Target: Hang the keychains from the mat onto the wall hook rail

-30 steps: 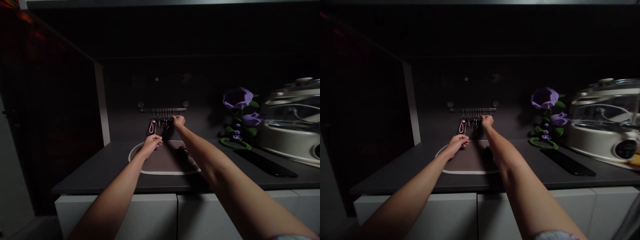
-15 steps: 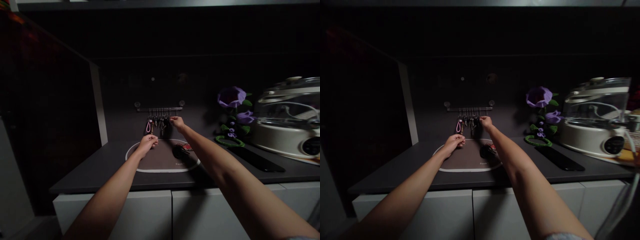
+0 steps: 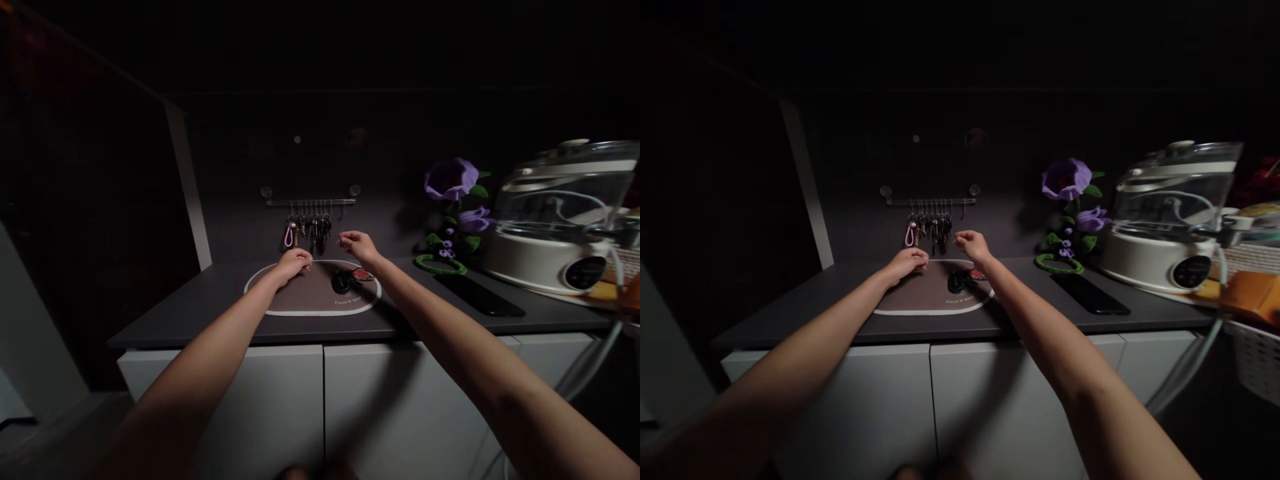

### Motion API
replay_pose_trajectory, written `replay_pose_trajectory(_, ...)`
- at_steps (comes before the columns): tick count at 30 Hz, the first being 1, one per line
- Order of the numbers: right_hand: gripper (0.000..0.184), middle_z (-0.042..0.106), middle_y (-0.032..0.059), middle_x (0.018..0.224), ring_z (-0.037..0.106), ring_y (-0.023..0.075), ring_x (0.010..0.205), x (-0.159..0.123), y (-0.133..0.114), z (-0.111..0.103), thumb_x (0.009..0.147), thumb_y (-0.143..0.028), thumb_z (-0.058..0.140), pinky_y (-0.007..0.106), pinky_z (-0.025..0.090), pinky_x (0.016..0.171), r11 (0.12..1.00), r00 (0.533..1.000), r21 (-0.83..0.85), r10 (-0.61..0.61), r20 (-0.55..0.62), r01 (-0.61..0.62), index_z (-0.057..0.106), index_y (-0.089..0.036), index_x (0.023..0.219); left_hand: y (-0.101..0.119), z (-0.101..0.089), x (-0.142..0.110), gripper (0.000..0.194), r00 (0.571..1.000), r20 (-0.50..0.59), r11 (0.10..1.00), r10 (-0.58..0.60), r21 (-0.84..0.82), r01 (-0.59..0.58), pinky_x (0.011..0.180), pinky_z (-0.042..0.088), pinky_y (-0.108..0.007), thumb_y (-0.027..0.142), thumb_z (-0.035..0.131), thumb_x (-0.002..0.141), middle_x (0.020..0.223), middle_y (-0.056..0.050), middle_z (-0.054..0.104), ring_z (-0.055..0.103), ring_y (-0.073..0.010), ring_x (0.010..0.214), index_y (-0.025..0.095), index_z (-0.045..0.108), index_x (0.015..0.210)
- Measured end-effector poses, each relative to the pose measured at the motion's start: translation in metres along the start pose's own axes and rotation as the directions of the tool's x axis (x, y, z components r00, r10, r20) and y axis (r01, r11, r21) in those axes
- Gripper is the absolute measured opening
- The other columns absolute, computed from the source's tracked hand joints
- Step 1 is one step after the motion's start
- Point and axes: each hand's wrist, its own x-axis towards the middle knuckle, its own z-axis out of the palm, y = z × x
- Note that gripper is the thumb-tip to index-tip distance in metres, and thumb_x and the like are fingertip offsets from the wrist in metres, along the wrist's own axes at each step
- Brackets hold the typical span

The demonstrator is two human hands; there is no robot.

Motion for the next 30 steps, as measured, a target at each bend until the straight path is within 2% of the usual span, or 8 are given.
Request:
replay_pose_trajectory(3,0.017,0.065,0.0048,0.079,0.057,0.0088,0.067,-0.015,0.013,-0.007,0.074,-0.015,0.053,0.022,0.044,0.063,0.994,0.997,-0.072,-0.075,0.024,0.077,0.059,-0.013,0.090,0.004,0.012,0.005,0.004,0.998,0.051,0.996,0.042,0.072,-0.046,0.056,0.041,-0.022,0.009,0.059,0.063,0.055,0.001,0.056,0.050,-0.0079,0.050,0.013,0.058,0.065)
replay_pose_trajectory(7,0.022,0.066,0.0052,0.081,0.060,0.0118,0.075,-0.025,0.032,-0.021,0.075,-0.018,0.053,0.026,0.045,0.073,0.950,0.977,-0.228,-0.202,0.064,0.211,0.058,-0.014,0.096,-0.003,0.033,0.014,0.001,0.993,0.071,0.974,0.098,0.198,-0.110,0.056,0.039,-0.024,0.013,0.060,0.063,0.053,0.001,0.055,0.049,-0.0091,0.049,0.013,0.060,0.063)
replay_pose_trajectory(11,0.023,0.067,0.0051,0.079,0.060,0.0136,0.077,-0.026,0.041,-0.032,0.075,-0.018,0.053,0.029,0.045,0.076,0.856,0.957,-0.430,-0.276,0.086,0.286,0.059,-0.015,0.098,-0.014,0.052,0.021,0.011,0.990,0.077,0.939,0.118,0.314,-0.136,0.056,0.036,-0.024,0.023,0.058,0.067,0.054,0.000,0.055,0.047,-0.0099,0.051,0.013,0.062,0.064)
replay_pose_trajectory(14,0.023,0.067,0.0055,0.082,0.061,0.0139,0.079,-0.025,0.042,-0.032,0.076,-0.016,0.052,0.029,0.044,0.078,0.789,0.950,-0.534,-0.288,0.119,0.305,0.060,-0.015,0.098,-0.021,0.059,0.023,0.022,0.984,0.093,0.893,0.151,0.414,-0.177,0.055,0.032,-0.024,0.034,0.058,0.067,0.054,0.001,0.055,0.046,-0.0106,0.053,0.013,0.062,0.061)
replay_pose_trajectory(19,0.024,0.068,0.0056,0.084,0.061,0.0142,0.080,-0.024,0.044,-0.024,0.078,-0.016,0.051,0.028,0.044,0.076,0.706,0.941,-0.624,-0.280,0.187,0.334,0.060,-0.016,0.100,-0.029,0.061,0.025,0.035,0.979,0.156,0.849,0.133,0.491,-0.194,0.051,0.026,-0.024,0.046,0.054,0.067,0.047,0.003,0.046,0.038,-0.0096,0.050,0.013,0.061,0.058)
replay_pose_trajectory(24,0.024,0.068,0.0054,0.085,0.060,0.0135,0.078,-0.025,0.045,-0.022,0.077,-0.014,0.050,0.025,0.044,0.075,0.667,0.942,-0.667,-0.268,0.203,0.333,0.060,-0.016,0.099,-0.032,0.058,0.026,0.030,0.973,0.205,0.905,0.106,0.385,-0.180,0.054,0.028,-0.023,0.041,0.056,0.067,0.053,0.003,0.051,0.040,-0.0093,0.054,0.012,0.065,0.067)
replay_pose_trajectory(30,0.023,0.067,0.0054,0.085,0.060,0.0147,0.080,-0.026,0.044,-0.021,0.077,-0.015,0.050,0.026,0.043,0.075,0.631,0.939,-0.699,-0.279,0.200,0.336,0.062,-0.017,0.097,-0.031,0.048,0.020,0.031,0.975,0.208,0.944,0.074,0.302,-0.136,0.056,0.030,-0.023,0.041,0.059,0.063,0.055,0.003,0.054,0.042,-0.0095,0.056,0.011,0.066,0.071)
